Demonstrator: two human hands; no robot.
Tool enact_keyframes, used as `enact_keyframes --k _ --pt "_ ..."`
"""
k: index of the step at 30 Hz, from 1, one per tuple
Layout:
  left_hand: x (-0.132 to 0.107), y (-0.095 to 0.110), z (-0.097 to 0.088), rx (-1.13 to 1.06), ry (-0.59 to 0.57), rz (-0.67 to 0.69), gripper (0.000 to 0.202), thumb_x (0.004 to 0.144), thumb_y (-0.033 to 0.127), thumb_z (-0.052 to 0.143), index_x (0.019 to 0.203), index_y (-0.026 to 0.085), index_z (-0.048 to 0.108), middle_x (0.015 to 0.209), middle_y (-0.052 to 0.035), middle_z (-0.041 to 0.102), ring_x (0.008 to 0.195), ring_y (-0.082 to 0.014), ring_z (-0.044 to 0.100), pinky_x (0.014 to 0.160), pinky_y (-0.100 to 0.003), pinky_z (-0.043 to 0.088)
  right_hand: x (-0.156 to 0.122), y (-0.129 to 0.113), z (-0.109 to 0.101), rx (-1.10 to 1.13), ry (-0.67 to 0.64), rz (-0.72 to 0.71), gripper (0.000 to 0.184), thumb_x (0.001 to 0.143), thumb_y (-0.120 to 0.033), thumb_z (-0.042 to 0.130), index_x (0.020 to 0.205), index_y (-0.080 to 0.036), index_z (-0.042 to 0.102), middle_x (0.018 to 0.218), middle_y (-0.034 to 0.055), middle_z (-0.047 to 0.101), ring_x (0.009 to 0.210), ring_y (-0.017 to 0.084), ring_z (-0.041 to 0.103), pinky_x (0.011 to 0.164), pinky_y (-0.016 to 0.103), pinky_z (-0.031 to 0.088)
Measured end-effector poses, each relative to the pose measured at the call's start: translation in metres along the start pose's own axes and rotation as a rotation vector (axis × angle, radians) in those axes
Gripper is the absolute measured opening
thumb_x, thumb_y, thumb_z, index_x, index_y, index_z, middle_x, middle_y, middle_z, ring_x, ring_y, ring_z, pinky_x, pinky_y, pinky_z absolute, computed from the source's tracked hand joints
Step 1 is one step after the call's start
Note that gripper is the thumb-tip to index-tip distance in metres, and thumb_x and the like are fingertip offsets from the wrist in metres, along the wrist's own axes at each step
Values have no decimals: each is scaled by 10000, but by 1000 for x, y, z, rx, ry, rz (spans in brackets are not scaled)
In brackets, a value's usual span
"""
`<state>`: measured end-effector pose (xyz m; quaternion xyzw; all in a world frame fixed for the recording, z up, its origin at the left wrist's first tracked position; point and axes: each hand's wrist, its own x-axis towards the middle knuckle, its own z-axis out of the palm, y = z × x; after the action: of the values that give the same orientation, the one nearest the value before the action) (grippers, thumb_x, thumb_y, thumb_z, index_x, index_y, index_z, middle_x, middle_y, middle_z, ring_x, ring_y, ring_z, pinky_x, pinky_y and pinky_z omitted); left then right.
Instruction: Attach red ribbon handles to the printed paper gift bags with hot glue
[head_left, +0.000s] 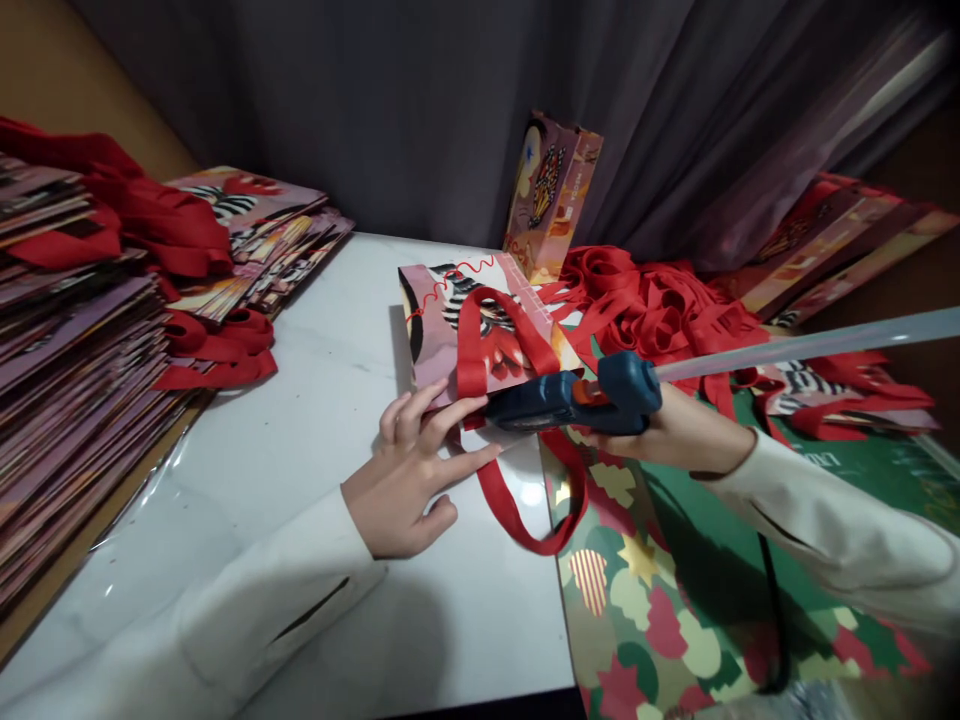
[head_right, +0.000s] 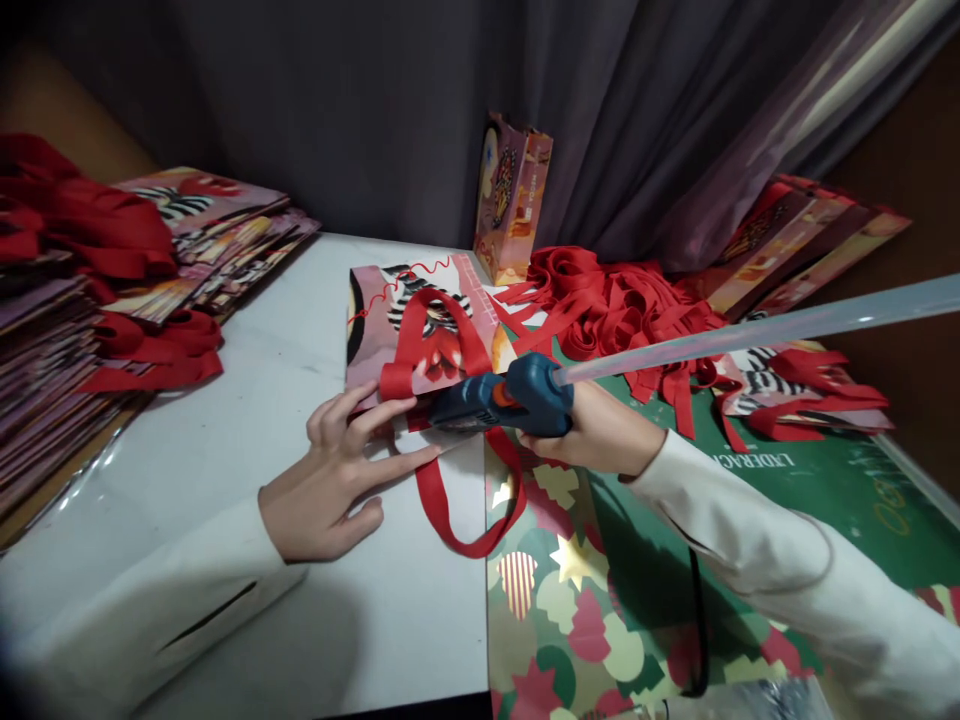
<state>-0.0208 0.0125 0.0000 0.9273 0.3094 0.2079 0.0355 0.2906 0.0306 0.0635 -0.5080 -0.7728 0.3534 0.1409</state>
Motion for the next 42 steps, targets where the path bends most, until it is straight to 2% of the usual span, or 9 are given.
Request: enact_keyframes --k 4,9,15,19,23,27,33,38,42 --pt "0 0 1 -11 -8 -7 682 636 174 554 1303 316 575 1540 -55 178 1392 -448 103 1077 -663 146 -4 -2 -4 -88 96 -27 266 706 -328 661 915 -172 608 843 37 664 731 214 632 634 304 535" --pt "-1 1 2 -26 -9 -25 669 645 192 569 1298 335 570 1558 -25 159 1398 -431 103 1093 -644 124 -10 -4 -10 -135 113 -25 362 723 -315 652 1051 -174 594 875 42 683 745 220 652 643 299 544" --pt "0 2 2 -28 3 -33 648 663 208 572 1296 346 564 1558 -14 169 1405 -399 98 1103 -619 112 -16 -5 -20 -333 173 -116 321 743 -335 660 1008 -169 589 863 42 651 728 208 634 627 284 528" --pt "0 4 2 -40 18 -46 646 653 212 584 1286 338 571 1547 -20 204 1407 -383 107 1110 -602 104 -20 -10 -26 -427 170 -140 357 787 -382 634 1066 -164 591 851 48 642 694 194 617 621 282 521" --pt "0 6 3 -53 26 -63 620 653 228 593 1264 332 587 1552 -21 210 1419 -367 83 1110 -595 90 -22 -18 -29 -503 181 -121 330 787 -406 621 1014 -167 626 769 32 638 606 176 584 567 272 497" --pt "1 8 5 -58 40 -78 601 643 219 594 1235 322 608 1563 -13 208 1417 -361 92 1099 -593 99 -23 -23 -32 -589 196 -91 317 772 -430 620 949 -169 647 752 39 647 629 199 605 570 284 499" --pt "2 11 6 -55 68 -92 584 625 214 601 1201 301 640 1567 -19 220 1413 -362 113 1073 -581 132 -26 -24 -36 -691 206 -66 363 772 -473 618 985 -180 641 753 33 644 645 220 606 568 305 502" --pt "2 10 6 -57 63 -91 556 637 235 600 1187 300 645 1568 -22 235 1430 -356 87 1070 -580 126 -30 -24 -39 -729 202 -120 340 789 -478 612 956 -182 630 730 25 627 611 202 594 544 298 495" --pt "3 10 6 -62 53 -90 578 635 243 600 1209 303 634 1570 -28 242 1436 -354 73 1077 -588 107 -32 -21 -41 -773 202 -76 402 782 -518 614 997 -178 625 776 42 634 656 227 614 575 329 504"
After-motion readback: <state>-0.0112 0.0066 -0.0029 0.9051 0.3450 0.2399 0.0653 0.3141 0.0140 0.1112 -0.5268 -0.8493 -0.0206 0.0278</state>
